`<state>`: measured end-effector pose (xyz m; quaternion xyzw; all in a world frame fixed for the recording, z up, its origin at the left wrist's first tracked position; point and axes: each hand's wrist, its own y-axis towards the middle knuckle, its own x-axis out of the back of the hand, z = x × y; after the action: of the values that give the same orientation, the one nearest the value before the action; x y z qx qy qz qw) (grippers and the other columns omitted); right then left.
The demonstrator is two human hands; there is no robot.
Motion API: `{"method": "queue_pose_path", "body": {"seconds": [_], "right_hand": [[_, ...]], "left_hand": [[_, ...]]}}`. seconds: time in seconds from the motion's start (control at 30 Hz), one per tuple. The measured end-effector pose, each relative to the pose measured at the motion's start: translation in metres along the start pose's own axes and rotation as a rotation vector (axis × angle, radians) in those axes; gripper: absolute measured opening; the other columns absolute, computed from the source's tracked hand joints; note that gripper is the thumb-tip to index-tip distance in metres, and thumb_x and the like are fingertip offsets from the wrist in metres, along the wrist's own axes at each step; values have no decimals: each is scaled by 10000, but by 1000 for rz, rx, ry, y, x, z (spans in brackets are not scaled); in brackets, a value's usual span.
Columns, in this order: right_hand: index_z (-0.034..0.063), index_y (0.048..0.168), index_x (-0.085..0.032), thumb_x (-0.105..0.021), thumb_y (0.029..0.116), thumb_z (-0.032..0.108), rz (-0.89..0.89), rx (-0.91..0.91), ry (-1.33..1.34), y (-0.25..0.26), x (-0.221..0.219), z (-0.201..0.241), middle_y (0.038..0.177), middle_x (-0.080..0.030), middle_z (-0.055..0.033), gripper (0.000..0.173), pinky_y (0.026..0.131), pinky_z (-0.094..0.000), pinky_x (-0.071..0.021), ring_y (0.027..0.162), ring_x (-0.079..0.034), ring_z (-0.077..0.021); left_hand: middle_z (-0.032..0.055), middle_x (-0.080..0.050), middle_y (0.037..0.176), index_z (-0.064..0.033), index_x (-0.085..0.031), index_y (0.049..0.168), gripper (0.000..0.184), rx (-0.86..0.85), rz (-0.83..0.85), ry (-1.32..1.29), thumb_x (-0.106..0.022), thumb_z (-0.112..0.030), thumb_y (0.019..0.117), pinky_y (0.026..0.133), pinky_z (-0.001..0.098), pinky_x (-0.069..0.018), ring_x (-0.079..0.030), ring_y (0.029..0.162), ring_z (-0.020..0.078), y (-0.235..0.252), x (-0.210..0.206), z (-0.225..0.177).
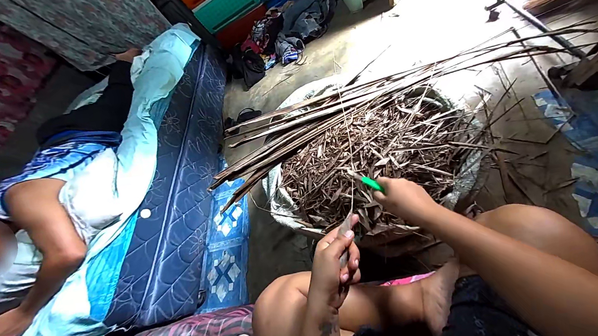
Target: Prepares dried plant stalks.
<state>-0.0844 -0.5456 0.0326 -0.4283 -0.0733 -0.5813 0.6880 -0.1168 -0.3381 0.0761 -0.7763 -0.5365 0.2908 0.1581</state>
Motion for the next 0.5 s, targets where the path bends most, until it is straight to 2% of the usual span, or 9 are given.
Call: {"method": "queue_pose_path", "body": {"seconds": [0.03, 0.07, 0.13, 0.17, 0.23, 0.3, 0.37, 0.43, 0.5], "right_hand": [[45, 1159, -636, -437, 1091, 321, -10, 19, 77, 6, 3, -5, 1026, -671, -188, 347, 854, -576, -500, 997, -661, -353], [46, 1129, -624, -432, 1102, 326, -8, 64, 204, 8, 3, -7, 928, -619, -147, 340, 779, -509, -481, 864, -615, -291], [65, 1130, -612, -441, 1116, 337, 38, 148, 566, 5, -6, -7, 711, -462, -5, 322, 532, -288, -397, 556, -439, -110], [68, 1148, -596, -452, 1115, 325, 89, 156, 729, 2, -12, -4, 663, -417, 33, 296, 468, -235, -363, 490, -388, -67], [62, 1162, -590, -499, 1097, 242, 123, 150, 892, -4, -19, 0, 644, -415, 44, 212, 440, -215, -352, 457, -372, -52], [55, 1158, -587, -520, 1078, 169, 73, 116, 965, -6, -18, 2, 633, -418, 38, 155, 429, -217, -359, 444, -372, -59], [50, 1183, -579, -510, 1080, 161, 6, 83, 1015, -1, -11, -1, 629, -394, 39, 167, 427, -224, -364, 440, -362, -65], [54, 1207, -584, -506, 1092, 195, -52, 87, 1017, 6, -6, -6, 635, -390, 45, 198, 426, -219, -364, 443, -355, -59], [52, 1213, -607, -484, 1103, 233, -74, 165, 943, 7, -7, -8, 662, -412, 49, 246, 453, -222, -362, 469, -364, -52]], "left_hand": [[-39, -441, 540, 11, -491, 1471, 433, -30, -16, 53, -351, -86, 1073, 344, 154, -320, -347, 360, 8, 0, -2, 1], [-30, -465, 543, 23, -494, 1465, 425, -66, -32, 132, -373, -75, 1070, 352, 155, -322, -358, 367, 8, 1, -3, 1], [-29, -487, 535, 33, -490, 1470, 422, -102, -39, 310, -407, -69, 1069, 363, 164, -301, -363, 378, 9, 2, -6, 2], [-28, -499, 533, 31, -486, 1475, 427, -95, -24, 377, -424, -76, 1067, 369, 170, -306, -372, 381, 10, 3, -8, 3], [-13, -544, 558, 19, -475, 1479, 426, -58, 3, 519, -467, -109, 1073, 386, 187, -343, -410, 396, 27, 2, -14, 7], [0, -612, 630, -15, -427, 1531, 481, -23, 0, 685, -502, -155, 1077, 429, 215, -414, -484, 439, 56, 3, -20, 11], [-9, -638, 666, -43, -442, 1530, 482, -10, -37, 837, -505, -222, 1087, 481, 237, -473, -539, 479, 71, 4, -24, 16], [-15, -601, 628, -45, -506, 1482, 443, -40, -74, 918, -475, -268, 1100, 499, 256, -502, -554, 479, 82, 6, -26, 21], [-24, -559, 581, -40, -585, 1355, 359, -77, -88, 853, -453, -264, 1108, 466, 247, -491, -539, 449, 75, 8, -26, 24]]}}
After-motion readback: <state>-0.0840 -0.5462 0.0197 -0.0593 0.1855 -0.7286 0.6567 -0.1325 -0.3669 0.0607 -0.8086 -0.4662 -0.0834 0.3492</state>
